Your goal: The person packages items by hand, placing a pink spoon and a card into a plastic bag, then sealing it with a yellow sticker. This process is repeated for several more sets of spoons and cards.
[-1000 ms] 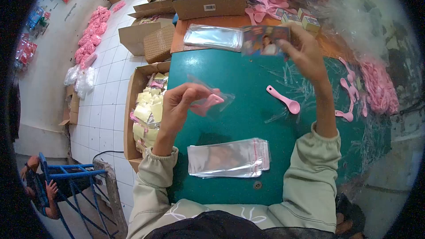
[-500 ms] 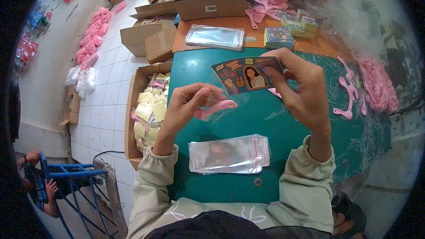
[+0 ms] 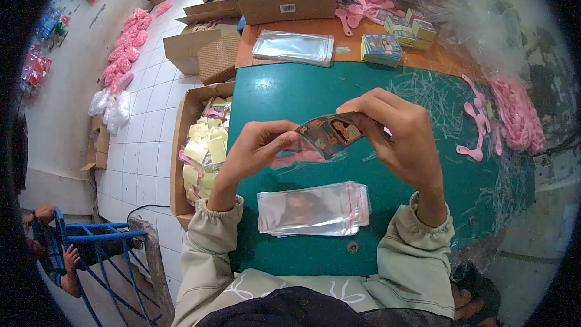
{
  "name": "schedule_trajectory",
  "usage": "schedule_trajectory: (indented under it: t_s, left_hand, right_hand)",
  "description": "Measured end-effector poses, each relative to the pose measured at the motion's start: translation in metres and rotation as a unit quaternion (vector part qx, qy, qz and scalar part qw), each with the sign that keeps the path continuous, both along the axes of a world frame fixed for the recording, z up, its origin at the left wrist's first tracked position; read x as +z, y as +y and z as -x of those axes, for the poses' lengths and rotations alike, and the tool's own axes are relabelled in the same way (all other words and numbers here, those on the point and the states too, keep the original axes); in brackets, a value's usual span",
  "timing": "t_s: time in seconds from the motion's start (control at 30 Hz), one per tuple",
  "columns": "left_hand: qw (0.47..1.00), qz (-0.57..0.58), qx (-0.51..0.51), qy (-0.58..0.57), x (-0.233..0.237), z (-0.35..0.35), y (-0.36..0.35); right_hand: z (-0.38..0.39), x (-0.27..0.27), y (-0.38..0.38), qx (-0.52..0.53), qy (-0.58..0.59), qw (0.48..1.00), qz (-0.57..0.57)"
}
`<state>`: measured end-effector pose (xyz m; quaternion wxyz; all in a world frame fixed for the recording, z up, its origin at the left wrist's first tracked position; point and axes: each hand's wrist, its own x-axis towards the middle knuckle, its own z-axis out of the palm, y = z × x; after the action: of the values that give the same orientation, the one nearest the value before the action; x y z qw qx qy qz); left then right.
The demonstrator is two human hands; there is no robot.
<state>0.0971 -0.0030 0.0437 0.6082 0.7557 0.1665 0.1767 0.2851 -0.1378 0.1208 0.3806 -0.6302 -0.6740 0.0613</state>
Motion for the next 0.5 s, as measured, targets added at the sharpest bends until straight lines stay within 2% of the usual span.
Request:
schedule_trajectory:
  t_s: [0.3, 0.4, 0.5]
  left_hand:
    - [1.000, 0.001, -0.013, -0.007, -0.007, -0.003, 0.000]
    - [0.999, 0.024, 0.003, -0.043, -0.009, -0.007, -0.004]
    - [1.000, 0.018, -0.003, 0.025, 0.003, -0.008, -0.011]
  right_hand:
    - [-0.002, -0.005, -0.003, 0.002, 0.010, 1.000, 0.012]
    - [0.003, -0.007, -0.004, 0.023, 0.034, 0.995, 0.094]
    - [-0.003, -0.026, 0.001, 0.096, -0.062, 0.983, 0.140]
